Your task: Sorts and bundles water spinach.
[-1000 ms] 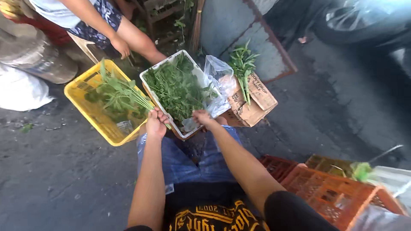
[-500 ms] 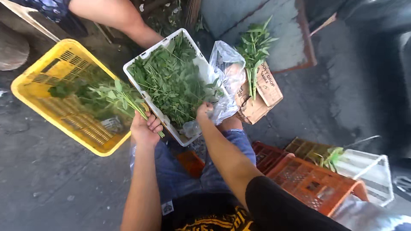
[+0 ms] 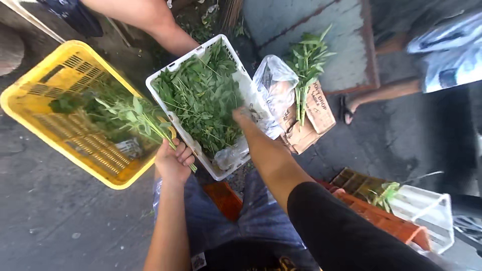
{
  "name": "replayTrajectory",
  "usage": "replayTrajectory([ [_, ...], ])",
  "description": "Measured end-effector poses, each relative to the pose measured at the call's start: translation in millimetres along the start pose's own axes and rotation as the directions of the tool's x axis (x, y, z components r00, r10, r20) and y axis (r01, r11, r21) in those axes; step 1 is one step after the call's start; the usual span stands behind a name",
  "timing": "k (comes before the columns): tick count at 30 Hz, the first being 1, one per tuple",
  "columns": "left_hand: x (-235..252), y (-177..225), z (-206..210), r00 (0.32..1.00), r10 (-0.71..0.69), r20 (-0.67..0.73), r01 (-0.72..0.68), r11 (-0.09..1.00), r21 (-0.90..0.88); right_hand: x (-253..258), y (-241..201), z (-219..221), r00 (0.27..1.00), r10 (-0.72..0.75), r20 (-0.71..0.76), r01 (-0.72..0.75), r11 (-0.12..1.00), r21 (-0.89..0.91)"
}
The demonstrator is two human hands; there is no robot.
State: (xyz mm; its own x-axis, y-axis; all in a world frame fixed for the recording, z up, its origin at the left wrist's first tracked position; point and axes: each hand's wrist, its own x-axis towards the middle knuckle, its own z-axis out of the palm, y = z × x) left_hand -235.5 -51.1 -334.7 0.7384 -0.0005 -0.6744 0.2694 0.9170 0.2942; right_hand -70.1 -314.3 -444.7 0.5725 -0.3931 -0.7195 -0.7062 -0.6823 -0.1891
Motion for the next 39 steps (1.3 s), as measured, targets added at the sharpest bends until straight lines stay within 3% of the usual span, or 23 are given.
replayTrajectory([
  [3, 1, -2, 7, 1.000, 0.000, -0.031, 0.002, 0.997, 0.082, -8, 5, -8, 0.987, -0.149, -0.069, 0.163, 0.939, 0.302],
  [7, -3, -13, 22, 0.998, 0.024, -0.057, -0.007, 0.961, 0.277, -58, 23, -36, 0.891, -0.404, -0.208, 0.454, 0.783, 0.425],
  [13, -22, -46, 39, 0.994, 0.067, 0.090, -0.096, 0.924, 0.371, -118, 39, -67, 0.791, -0.541, -0.286, 0.606, 0.623, 0.495],
  [16, -35, -56, 57, 0.982, 0.099, 0.161, -0.160, 0.889, 0.429, -143, 30, -89, 0.779, -0.572, -0.258, 0.614, 0.610, 0.501],
  [19, -41, -56, 82, 0.946, 0.144, 0.290, -0.273, 0.836, 0.475, -164, 14, -114, 0.698, -0.649, -0.305, 0.708, 0.559, 0.431],
  [23, -52, -47, 118, 0.876, 0.247, 0.413, -0.458, 0.693, 0.557, -199, -1, -150, 0.567, -0.734, -0.373, 0.816, 0.438, 0.377],
  [27, -62, -41, 148, 0.818, 0.358, 0.450, -0.574, 0.462, 0.675, -241, -15, -174, 0.470, -0.802, -0.368, 0.872, 0.358, 0.334],
  [32, -71, -51, 158, 0.772, 0.386, 0.505, -0.619, 0.275, 0.735, -279, -26, -178, 0.452, -0.828, -0.332, 0.890, 0.398, 0.221],
  [35, -80, -57, 156, 0.787, 0.391, 0.478, -0.606, 0.339, 0.720, -296, -29, -176, 0.435, -0.848, -0.303, 0.899, 0.427, 0.095],
  [39, -90, -51, 149, 0.862, 0.284, 0.420, -0.504, 0.572, 0.647, -301, -28, -174, 0.366, -0.891, -0.267, 0.928, 0.372, 0.033],
])
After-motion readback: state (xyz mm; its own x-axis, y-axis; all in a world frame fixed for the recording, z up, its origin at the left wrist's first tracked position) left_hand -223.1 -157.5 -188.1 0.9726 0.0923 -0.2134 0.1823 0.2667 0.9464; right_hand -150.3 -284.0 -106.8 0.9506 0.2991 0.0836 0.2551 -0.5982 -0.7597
